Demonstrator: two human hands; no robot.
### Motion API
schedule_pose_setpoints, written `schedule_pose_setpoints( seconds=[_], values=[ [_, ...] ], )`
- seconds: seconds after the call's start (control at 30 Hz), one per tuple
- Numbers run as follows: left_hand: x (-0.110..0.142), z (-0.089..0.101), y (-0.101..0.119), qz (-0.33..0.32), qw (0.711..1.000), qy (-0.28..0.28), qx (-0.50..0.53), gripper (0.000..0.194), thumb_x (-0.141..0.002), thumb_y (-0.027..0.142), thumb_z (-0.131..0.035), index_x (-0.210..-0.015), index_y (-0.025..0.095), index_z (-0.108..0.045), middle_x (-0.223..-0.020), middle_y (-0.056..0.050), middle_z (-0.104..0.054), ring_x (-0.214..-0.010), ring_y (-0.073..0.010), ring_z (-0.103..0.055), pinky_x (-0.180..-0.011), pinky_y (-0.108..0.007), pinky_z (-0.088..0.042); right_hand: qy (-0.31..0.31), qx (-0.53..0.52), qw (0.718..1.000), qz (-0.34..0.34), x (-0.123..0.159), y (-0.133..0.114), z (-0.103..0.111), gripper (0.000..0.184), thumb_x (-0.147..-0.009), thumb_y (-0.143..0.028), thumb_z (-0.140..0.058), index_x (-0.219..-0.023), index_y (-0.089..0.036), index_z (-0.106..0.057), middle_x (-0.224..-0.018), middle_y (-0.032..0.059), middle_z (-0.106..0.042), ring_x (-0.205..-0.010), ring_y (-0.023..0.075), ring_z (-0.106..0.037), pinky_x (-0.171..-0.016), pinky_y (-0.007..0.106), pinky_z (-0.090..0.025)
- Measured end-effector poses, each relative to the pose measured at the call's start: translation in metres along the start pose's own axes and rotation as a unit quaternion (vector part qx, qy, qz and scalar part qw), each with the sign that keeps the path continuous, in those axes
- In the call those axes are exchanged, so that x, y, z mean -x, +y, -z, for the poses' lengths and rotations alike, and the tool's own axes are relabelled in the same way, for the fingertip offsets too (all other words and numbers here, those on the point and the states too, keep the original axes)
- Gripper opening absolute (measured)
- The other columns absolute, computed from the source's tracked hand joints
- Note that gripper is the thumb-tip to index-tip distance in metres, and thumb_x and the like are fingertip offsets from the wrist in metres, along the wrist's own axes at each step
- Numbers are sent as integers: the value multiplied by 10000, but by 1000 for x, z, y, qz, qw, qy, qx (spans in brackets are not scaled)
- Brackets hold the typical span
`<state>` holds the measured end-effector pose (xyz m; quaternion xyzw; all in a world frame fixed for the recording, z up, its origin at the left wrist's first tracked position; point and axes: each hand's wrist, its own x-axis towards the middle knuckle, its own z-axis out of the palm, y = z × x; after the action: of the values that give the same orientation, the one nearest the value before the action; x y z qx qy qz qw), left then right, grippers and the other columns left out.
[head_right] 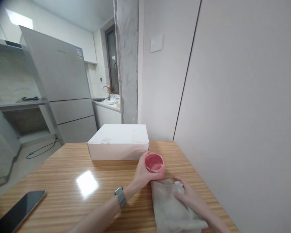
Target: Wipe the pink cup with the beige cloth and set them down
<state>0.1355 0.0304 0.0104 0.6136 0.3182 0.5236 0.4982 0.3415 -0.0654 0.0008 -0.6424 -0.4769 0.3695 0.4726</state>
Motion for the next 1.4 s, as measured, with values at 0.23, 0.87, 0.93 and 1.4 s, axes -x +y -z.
schedule_pose_setpoints(
  seconds=[0.23, 0.87, 0.93, 1.4],
  values=[
    [-6, -21, -11, -83, 993, -13, -86, 810, -515, 200, -846, -1225, 213, -454, -1180, -82, -493, -1104, -233, -499, -964, -363, -399, -50, 56, 996, 55, 3, 8, -2, 561, -551, -189, -737, -1103, -148, -645, -1180, 135, -647, -1123, 345, -560, -1039, 479, -328],
    [45, 50, 51, -66, 954, -123, -265, 415, -795, 286, -633, -1197, 221, -555, -1257, -89, -547, -1186, -212, -508, -1005, -337, -395, 29, 344, 892, 291, 39, -41, -44, 255, -921, -353, -428, -1092, -257, -592, -1124, 55, -656, -1064, 206, -613, -926, 334, -474],
    [71, 69, 59, -39, 932, -116, -340, 191, -843, 261, -562, -1019, 219, -622, -963, -33, -672, -897, -173, -635, -808, -288, -483, -7, 306, 891, 334, 51, -46, -78, 231, -948, -321, -395, -967, -251, -614, -974, 38, -697, -919, 172, -663, -821, 271, -510],
    [162, 117, 1, -43, 775, -43, -628, 154, -821, 133, -499, -724, 233, -565, -632, 33, -674, -551, -163, -655, -480, -265, -369, 93, 375, 809, 443, 91, -17, -201, 446, -1011, -331, -169, -670, -251, -444, -523, -34, -565, -433, 112, -580, -428, 232, -358]
  ],
)
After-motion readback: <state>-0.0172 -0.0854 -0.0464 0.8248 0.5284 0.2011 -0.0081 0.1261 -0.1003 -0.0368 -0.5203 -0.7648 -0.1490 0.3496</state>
